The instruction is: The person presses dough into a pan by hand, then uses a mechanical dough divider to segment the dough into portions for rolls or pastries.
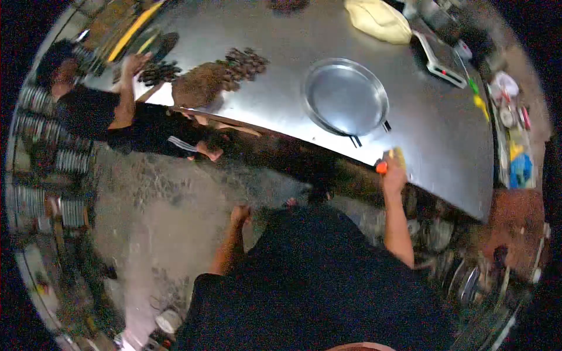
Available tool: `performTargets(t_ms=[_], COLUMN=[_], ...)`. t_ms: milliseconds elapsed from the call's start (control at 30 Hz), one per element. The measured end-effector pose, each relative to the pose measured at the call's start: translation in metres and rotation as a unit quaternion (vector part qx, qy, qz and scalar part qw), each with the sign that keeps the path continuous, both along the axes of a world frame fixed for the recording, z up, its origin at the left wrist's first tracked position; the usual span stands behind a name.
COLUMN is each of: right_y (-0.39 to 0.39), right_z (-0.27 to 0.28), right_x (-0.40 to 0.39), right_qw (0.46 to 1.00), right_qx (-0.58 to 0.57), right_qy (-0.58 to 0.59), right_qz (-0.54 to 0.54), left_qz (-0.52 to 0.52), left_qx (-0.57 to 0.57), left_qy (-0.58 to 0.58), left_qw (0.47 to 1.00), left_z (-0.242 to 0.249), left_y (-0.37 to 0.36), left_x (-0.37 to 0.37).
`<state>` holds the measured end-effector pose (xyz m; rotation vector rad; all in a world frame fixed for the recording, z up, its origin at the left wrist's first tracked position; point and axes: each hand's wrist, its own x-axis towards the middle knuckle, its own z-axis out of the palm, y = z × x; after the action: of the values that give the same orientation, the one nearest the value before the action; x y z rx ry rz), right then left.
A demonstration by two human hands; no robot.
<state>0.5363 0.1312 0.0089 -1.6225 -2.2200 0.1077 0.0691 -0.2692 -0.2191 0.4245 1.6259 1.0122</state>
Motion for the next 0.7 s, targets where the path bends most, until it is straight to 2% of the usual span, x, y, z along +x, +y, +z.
performTargets(t_ms=[67, 100, 167, 200, 233, 267, 333, 400, 433, 500, 567, 633, 700], right_y=[-0.004, -0.006, 0.012, -0.006, -0.002, 0.000, -0.004, -0.012, -0.018, -0.037, 0.007, -0.018, -0.029], right_z=[0.027, 0.040, -0.034, 0.028, 0.025, 0.020, 0.010, 0.015, 0.013, 0.015, -0.106, -0.056, -0.041], right_x=[-0.029, -0.042, -0.055, -0.041, -0.045, -0.046, -0.039, -0.047, -0.040, -0.023, 0.065, -0.002, -0.002], right_qw=[0.981, 0.957, 0.981, 0.979, 0.978, 0.981, 0.983, 0.979, 0.985, 0.989, 0.988, 0.998, 0.998], right_qx=[-0.160, -0.236, -0.067, -0.016, 0.060, 0.060, -0.066, -0.066, -0.083, -0.116, -0.112, -0.053, -0.001], right_qy=[-0.095, -0.151, -0.184, -0.199, -0.196, -0.183, -0.162, -0.176, -0.128, -0.029, 0.092, -0.023, -0.054], right_qz=[-0.058, -0.077, -0.003, -0.035, -0.033, -0.026, -0.062, -0.082, -0.083, -0.086, -0.056, -0.019, -0.025], left_qz=[0.040, 0.024, -0.035, -0.060, -0.056, -0.062, -0.083, -0.109, -0.131, -0.109, -0.059, 0.010, 0.038], left_qx=[0.021, -0.005, -0.071, -0.100, -0.119, -0.130, -0.137, -0.116, -0.097, -0.102, -0.115, -0.125, -0.104], left_qy=[-0.112, -0.117, -0.068, -0.040, -0.022, -0.006, 0.022, 0.054, 0.076, 0.171, 0.239, 0.317, 0.384], left_qw=[0.993, 0.993, 0.995, 0.992, 0.991, 0.990, 0.987, 0.986, 0.984, 0.974, 0.962, 0.940, 0.917], left_z=[0.008, 0.010, 0.009, 0.012, 0.018, 0.020, 0.020, 0.020, 0.010, 0.024, 0.038, 0.064, 0.089], left_y=[0.045, 0.050, 0.057, 0.067, 0.050, 0.046, 0.042, 0.045, 0.049, 0.051, 0.084, 0.112, 0.161], left_x=[-0.003, -0.008, -0.020, -0.023, -0.023, -0.020, -0.017, 0.003, 0.013, 0.032, 0.059, 0.053, 0.059])
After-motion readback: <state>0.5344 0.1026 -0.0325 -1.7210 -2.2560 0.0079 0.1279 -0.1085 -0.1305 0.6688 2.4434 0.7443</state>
